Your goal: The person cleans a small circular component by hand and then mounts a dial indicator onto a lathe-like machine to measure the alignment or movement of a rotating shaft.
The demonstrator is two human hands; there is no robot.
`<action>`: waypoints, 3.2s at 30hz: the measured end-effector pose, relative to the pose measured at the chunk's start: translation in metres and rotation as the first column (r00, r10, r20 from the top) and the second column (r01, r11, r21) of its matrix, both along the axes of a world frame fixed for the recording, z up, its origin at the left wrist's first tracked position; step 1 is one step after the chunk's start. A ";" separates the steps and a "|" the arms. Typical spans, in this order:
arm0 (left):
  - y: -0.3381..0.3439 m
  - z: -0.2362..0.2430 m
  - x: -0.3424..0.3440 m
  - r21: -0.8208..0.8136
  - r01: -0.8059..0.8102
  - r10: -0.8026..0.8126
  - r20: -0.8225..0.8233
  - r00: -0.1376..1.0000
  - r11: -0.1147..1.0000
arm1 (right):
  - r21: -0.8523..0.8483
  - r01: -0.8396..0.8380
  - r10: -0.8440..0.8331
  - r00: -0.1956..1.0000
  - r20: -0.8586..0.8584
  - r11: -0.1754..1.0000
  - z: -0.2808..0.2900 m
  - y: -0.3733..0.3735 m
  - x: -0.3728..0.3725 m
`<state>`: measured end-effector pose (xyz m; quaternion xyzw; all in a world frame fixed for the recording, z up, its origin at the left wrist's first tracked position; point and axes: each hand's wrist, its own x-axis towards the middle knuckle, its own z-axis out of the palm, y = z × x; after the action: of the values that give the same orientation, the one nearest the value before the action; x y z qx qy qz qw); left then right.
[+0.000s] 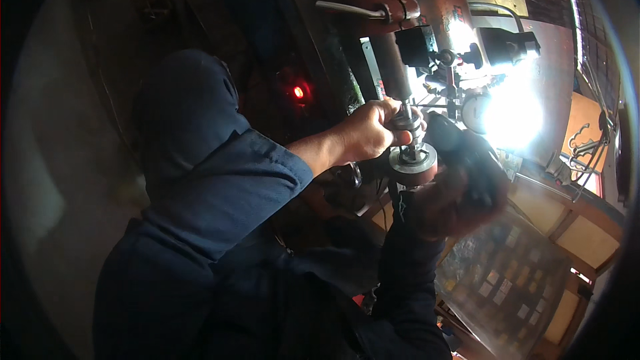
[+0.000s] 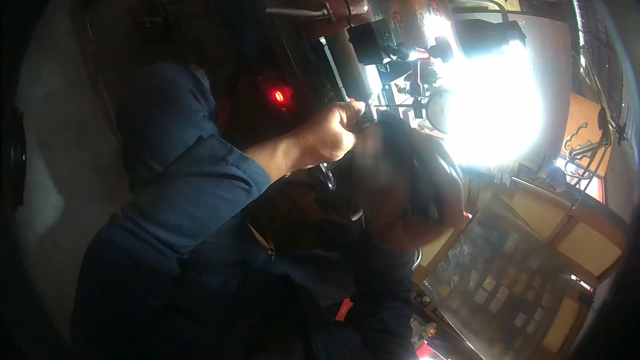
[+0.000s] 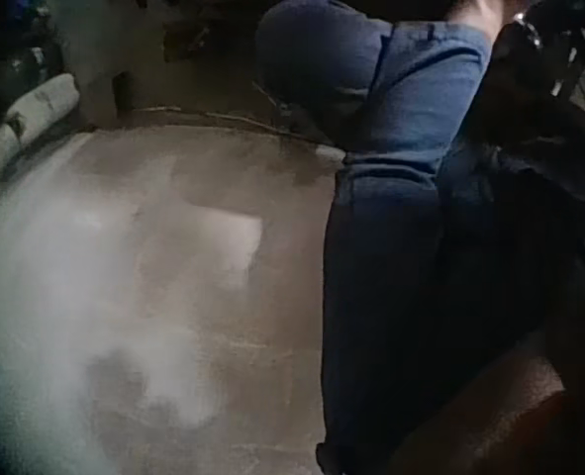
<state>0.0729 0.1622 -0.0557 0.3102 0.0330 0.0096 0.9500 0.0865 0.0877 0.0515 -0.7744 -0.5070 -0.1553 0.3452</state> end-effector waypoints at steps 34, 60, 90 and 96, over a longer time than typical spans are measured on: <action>0.006 -0.007 0.000 -0.197 0.115 -0.107 0.052 0.993 0.974 | -0.423 0.835 -0.907 0.415 0.066 0.351 0.013 -0.371 -0.083; 0.009 0.006 -0.003 -0.029 -0.051 0.045 -0.168 0.985 0.998 | -0.184 0.898 -0.812 0.255 -0.525 0.401 -0.050 -0.394 -0.060; 0.010 -0.006 -0.001 -0.112 0.002 -0.014 -0.109 0.994 0.994 | -0.520 0.721 -0.808 0.093 -0.582 0.458 0.015 -0.373 -0.102; 0.012 -0.003 -0.002 -0.089 0.005 -0.014 -0.095 0.995 0.996 | -0.450 0.843 -0.861 0.031 -0.507 0.295 0.003 -0.393 -0.078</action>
<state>0.0712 0.1738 -0.0586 0.2679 0.0775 -0.0112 0.9603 0.0084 -0.3052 0.0549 -0.9177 0.2193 -0.0280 0.3302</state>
